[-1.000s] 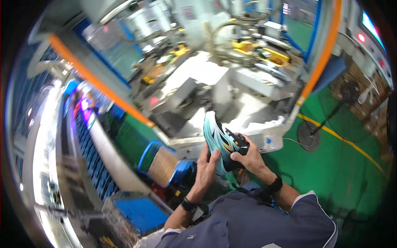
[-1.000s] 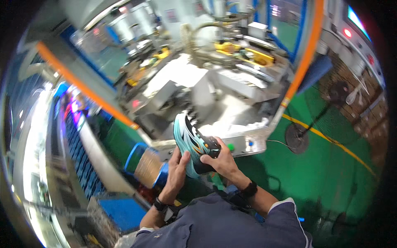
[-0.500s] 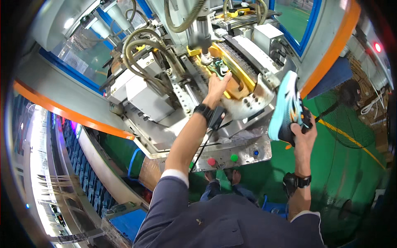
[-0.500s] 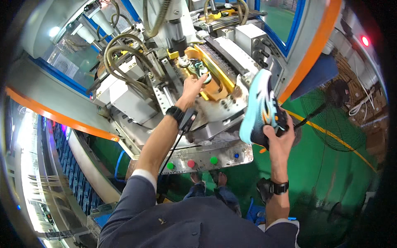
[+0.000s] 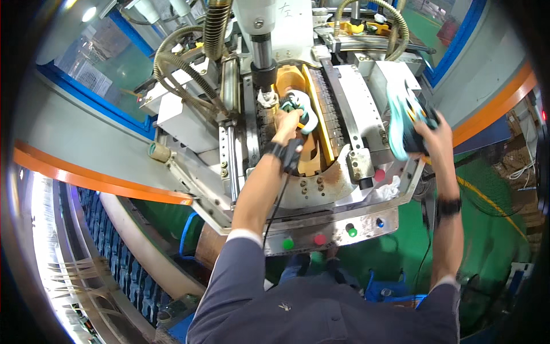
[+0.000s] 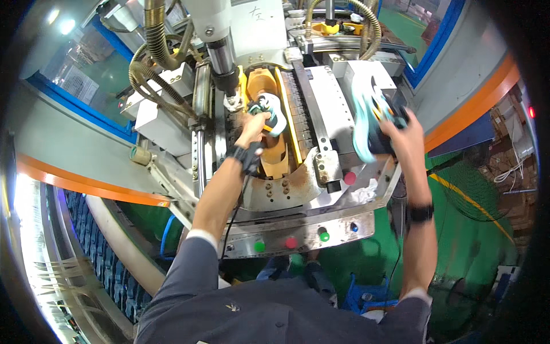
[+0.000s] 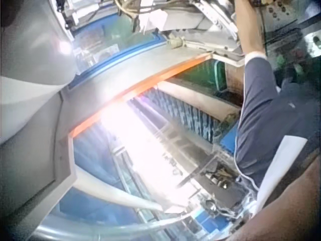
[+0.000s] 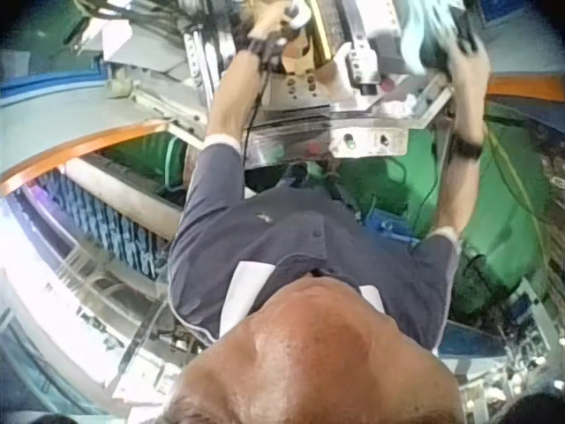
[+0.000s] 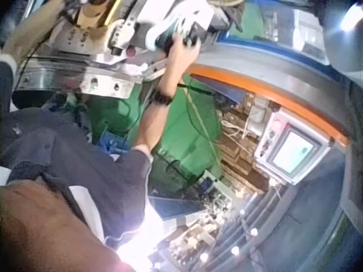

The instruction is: Operate a shoe-lasting or sole-attaching machine to press and bond soles to shoe uppers.

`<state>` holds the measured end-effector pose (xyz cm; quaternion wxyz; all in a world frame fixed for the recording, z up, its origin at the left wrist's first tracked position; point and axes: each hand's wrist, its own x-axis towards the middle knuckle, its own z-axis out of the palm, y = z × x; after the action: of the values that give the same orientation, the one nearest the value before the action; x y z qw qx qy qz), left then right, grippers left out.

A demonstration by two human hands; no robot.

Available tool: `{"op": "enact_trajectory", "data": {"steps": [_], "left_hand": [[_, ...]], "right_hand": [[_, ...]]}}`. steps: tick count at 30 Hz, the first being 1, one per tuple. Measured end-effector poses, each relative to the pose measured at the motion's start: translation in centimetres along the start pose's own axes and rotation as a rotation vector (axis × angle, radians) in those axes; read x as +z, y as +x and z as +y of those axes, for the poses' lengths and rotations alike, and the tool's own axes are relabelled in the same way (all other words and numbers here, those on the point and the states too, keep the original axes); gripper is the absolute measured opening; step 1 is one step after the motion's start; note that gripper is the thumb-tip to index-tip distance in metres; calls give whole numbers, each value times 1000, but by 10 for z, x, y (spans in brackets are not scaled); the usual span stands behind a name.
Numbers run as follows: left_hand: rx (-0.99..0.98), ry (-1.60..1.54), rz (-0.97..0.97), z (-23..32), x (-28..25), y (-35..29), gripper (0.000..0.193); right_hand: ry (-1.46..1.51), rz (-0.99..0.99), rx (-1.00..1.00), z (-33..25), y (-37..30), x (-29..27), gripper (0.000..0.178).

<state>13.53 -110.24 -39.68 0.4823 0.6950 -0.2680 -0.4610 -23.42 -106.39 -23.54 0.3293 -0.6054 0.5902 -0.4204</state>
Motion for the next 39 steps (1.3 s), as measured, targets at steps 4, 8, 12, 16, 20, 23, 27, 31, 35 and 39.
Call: {"op": "enact_trajectory", "data": {"steps": [4,8,12,16,20,23,27,31,35,39], "left_hand": [[-146,-415,-308,26,-59,-132,26],[-66,-494,-238,-25,-168,-252,37],[-14,-474,-6,-38,-237,-369,59],[50,-601,418,-65,-261,-458,53],[49,-569,739,-118,-257,-523,45],[65,-800,856,-138,-228,-546,43],[-34,-617,810,-158,-194,-549,43],[39,-936,833,-161,-169,-584,37],[-11,-1014,888,-193,-151,-637,43],[-175,-1108,1052,-227,-138,-698,43]], "right_hand": [[-356,-239,-49,2,106,95,52],[-435,-529,11,-35,85,258,50],[-638,-355,-86,-13,74,355,31],[-653,-168,-112,24,56,401,62],[-621,-235,-352,0,20,374,63],[-214,-213,-916,-39,-107,327,43],[36,-722,-874,11,-253,294,14],[-160,-864,-1013,115,-300,355,11],[-43,-963,-1128,141,-300,375,16],[-118,-951,-1082,142,-306,373,15]]}}
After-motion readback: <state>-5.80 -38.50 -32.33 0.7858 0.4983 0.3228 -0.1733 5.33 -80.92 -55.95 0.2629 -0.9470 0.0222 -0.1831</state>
